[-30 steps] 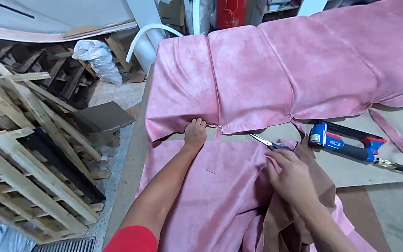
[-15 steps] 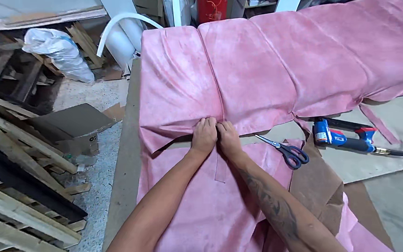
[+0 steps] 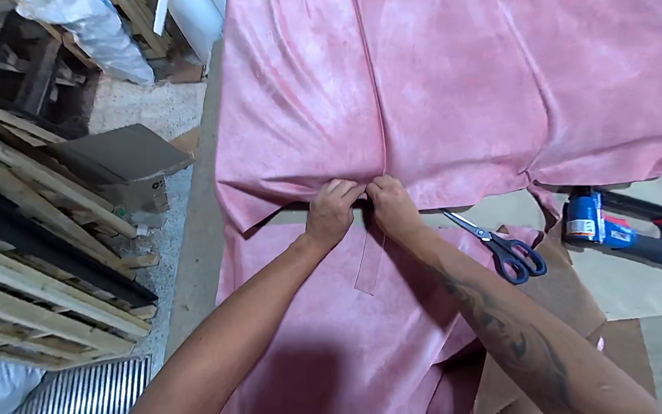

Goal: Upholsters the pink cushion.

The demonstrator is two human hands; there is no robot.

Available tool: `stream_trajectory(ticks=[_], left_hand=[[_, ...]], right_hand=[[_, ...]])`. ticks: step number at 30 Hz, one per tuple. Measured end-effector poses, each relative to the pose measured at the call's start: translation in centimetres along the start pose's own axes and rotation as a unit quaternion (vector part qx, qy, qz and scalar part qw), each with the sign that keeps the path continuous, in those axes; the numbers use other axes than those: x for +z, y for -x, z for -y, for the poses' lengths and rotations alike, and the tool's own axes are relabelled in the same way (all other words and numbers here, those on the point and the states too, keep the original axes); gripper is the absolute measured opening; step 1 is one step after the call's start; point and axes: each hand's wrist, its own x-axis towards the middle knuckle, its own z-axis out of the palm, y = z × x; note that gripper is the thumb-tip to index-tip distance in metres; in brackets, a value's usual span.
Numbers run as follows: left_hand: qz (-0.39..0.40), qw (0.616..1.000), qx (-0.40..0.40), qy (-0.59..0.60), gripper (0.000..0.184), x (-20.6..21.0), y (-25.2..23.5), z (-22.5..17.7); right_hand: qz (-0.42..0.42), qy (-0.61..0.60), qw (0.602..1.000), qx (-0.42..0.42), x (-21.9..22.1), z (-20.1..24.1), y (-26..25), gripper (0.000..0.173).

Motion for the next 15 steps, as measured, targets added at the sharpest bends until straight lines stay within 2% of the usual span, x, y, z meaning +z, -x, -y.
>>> stream_trajectory(ticks=[3, 6, 10, 12, 15], left_hand=[[0.020, 0.998, -0.067, 0.001, 0.026, 0.9, 0.5, -0.8], [0.056, 0.992, -0.113, -0.006, 0.026, -0.2, 0.6, -2.0], [0.048, 0.997, -0.067, -0.006, 0.028, 0.9, 0.6, -1.7], [0.055, 0.998, -0.024, -0.010, 0.040, 1.2, 0.9, -1.6], [0.078, 0.995, 0.024, -0.061, 0.062, 0.2, 1.8, -2.1]], right_hand=[[0.049, 0.002, 0.999, 0.014, 0.2, 0.2, 0.4, 0.015], [0.026, -0.022, 0.999, 0.018, -0.2, 1.1, 1.4, 0.016], [-0.055, -0.006, 0.998, 0.000, 0.3, 1.0, 2.7, 0.013], [-0.096, 0.002, 0.995, 0.011, 1.4, 1.5, 3.4, 0.011], [-0.114, -0.011, 0.993, 0.039, 1.9, 2.5, 5.0, 0.012]])
